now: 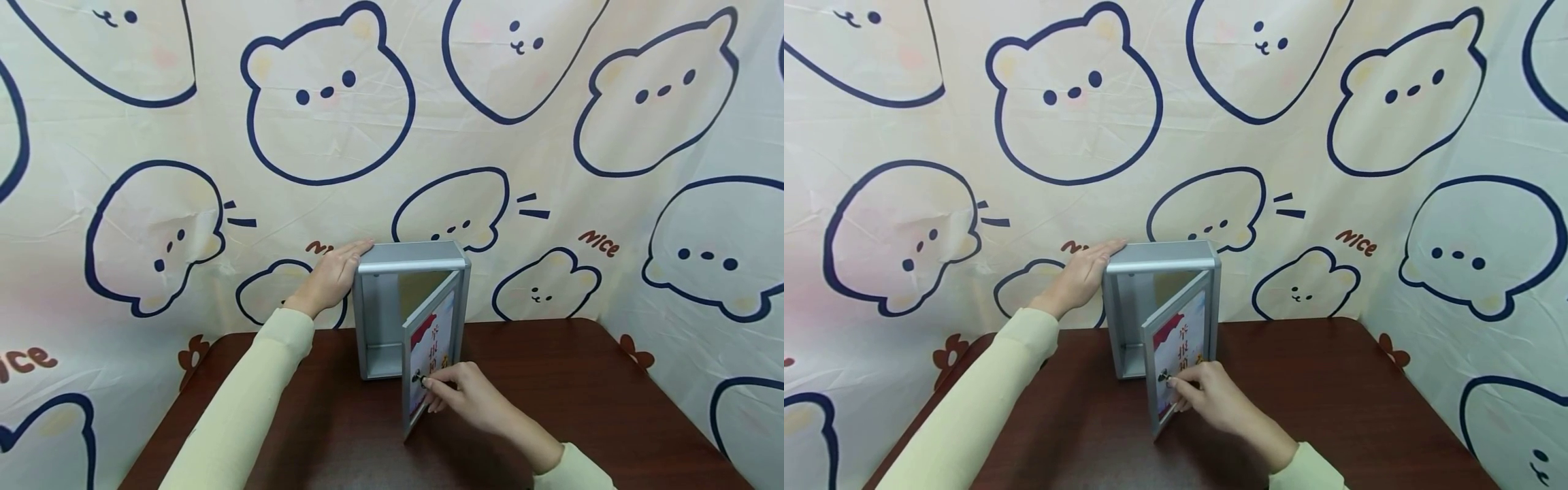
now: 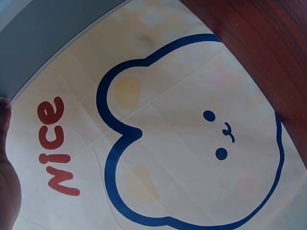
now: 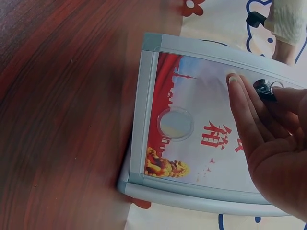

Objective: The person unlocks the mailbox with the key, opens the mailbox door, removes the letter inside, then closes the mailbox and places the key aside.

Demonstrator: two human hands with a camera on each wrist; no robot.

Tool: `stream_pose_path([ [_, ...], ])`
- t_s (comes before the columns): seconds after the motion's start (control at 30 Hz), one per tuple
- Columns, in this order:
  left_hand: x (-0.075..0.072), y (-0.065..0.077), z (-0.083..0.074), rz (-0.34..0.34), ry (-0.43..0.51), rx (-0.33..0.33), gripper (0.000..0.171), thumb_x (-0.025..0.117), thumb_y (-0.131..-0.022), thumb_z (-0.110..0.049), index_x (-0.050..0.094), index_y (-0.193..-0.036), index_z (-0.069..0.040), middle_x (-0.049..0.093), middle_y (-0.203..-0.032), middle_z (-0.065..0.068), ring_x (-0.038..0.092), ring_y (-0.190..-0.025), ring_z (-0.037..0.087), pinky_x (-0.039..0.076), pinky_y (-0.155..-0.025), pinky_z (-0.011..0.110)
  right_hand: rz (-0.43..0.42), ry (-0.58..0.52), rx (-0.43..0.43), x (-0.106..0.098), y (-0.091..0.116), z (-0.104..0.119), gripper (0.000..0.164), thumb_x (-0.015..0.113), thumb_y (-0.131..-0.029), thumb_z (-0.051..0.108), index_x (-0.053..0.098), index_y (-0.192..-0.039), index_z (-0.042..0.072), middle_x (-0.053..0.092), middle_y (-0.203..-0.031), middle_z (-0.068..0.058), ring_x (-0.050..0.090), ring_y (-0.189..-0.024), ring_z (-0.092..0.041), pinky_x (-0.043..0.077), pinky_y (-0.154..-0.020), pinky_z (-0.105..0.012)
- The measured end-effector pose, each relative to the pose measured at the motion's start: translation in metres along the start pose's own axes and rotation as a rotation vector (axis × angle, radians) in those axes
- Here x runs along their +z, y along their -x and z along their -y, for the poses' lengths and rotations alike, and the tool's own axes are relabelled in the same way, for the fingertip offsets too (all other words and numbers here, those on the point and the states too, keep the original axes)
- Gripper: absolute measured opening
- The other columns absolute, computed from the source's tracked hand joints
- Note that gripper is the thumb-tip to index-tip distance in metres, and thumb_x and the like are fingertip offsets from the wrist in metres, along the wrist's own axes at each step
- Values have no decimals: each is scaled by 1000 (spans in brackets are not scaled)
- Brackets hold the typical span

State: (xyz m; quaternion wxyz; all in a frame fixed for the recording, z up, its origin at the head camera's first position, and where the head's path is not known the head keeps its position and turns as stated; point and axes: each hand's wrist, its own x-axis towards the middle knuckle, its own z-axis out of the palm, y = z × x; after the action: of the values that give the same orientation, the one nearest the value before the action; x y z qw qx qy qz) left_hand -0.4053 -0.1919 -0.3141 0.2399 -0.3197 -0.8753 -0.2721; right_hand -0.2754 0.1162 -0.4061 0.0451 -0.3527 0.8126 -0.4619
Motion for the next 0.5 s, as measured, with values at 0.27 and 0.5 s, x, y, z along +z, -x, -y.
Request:
stream_pose_path([
  [0.27, 0, 0, 0, 6, -9, 5, 53, 23, -111, -27, 46, -154, -7, 45, -159, 9, 38, -149, 23, 30, -122, 46, 15, -25, -1, -5, 5, 0, 28, 58, -105, 17, 77, -96, -2, 75, -82, -10, 73, -70, -18, 62, -67, -36],
  [0.5, 0, 0, 0, 3, -7, 5, 52, 23, -111, -26, 47, -154, -7, 45, -159, 9, 38, -149, 24, 31, -122, 46, 20, -52, -14, -8, 9, -2, 29, 58, -105, 19, 77, -96, -1, 75, -83, -8, 73, -72, -18, 62, -68, -33],
])
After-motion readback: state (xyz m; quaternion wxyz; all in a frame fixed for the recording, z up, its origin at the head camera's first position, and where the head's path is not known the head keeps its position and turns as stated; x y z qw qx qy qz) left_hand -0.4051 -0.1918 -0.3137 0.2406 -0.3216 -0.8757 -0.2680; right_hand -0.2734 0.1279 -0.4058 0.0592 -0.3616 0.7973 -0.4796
